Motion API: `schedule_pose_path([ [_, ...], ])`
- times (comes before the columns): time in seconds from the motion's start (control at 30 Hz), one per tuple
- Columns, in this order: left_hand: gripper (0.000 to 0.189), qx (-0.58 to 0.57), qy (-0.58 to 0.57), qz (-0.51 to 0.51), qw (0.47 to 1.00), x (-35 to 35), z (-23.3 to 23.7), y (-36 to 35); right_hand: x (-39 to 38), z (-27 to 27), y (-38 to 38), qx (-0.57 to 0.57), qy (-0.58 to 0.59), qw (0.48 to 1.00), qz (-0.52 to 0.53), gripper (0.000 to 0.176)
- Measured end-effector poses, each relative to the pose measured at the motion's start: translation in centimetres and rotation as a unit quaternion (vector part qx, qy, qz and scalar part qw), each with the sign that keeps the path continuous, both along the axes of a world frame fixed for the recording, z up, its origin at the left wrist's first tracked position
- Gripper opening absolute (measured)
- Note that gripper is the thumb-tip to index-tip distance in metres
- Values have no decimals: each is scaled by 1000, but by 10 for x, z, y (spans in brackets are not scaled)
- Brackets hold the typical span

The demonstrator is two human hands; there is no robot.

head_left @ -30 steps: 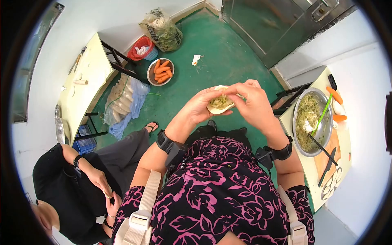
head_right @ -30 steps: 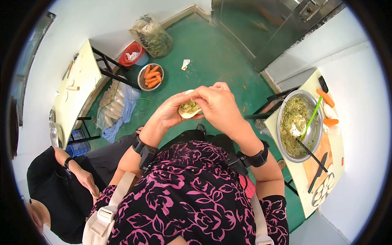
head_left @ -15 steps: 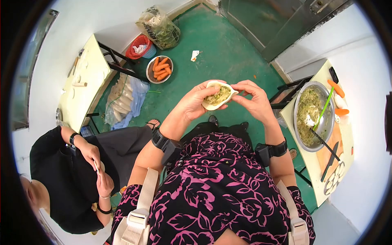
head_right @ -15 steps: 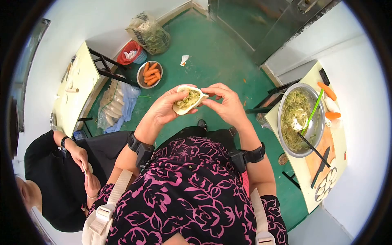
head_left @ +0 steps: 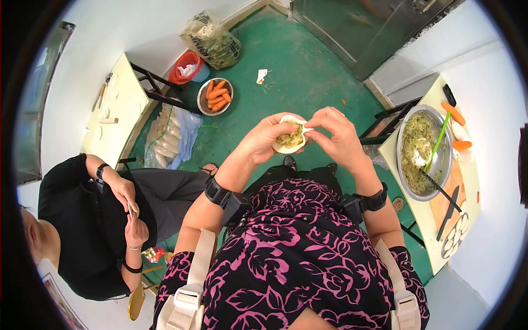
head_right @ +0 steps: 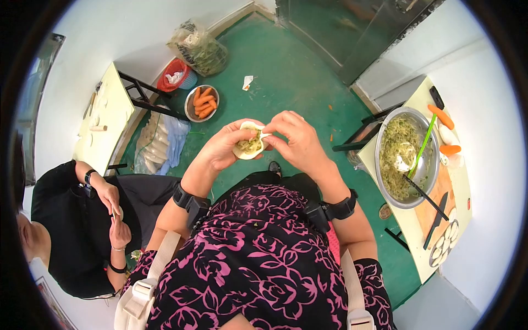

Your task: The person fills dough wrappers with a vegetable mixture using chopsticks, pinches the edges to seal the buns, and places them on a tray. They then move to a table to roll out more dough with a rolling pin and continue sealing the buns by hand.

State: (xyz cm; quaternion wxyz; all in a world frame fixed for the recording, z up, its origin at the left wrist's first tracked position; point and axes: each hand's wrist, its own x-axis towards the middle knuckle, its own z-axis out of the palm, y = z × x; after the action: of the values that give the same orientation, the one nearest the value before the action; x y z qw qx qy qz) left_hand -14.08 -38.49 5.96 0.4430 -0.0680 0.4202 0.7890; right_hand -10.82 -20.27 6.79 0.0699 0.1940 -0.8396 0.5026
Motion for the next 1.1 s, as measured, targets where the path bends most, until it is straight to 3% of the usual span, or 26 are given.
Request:
schedule_pose_path([
  [0.13,18,-17,25,-23,999,0,4,1,-1,4,0,-45,-70,996,-35,17],
  [0.33,24,-63,65,-36,995,1,-2,2,2,-1,2,-41,-180,983,-8,19],
  [0.4,26,-88,67,-24,994,3,0,4,2,-5,0,-42,-156,987,-16,14],
  [0.53,24,-25,12,-11,1000,2,-3,0,2,-14,0,-7,-50,998,-25,10],
  [0.7,29,8,-48,30,998,1,0,-7,15,-12,-5,-57,-86,992,-77,11],
  [0.83,25,-83,42,-10,996,1,4,-5,18,-3,-11,-96,-97,989,-50,25],
  [0.93,23,-109,90,-46,989,0,5,-1,14,-10,-6,-42,-54,996,-52,39],
  [1.1,20,-108,94,-53,988,1,6,2,14,-18,-3,-23,-48,997,-59,32],
])
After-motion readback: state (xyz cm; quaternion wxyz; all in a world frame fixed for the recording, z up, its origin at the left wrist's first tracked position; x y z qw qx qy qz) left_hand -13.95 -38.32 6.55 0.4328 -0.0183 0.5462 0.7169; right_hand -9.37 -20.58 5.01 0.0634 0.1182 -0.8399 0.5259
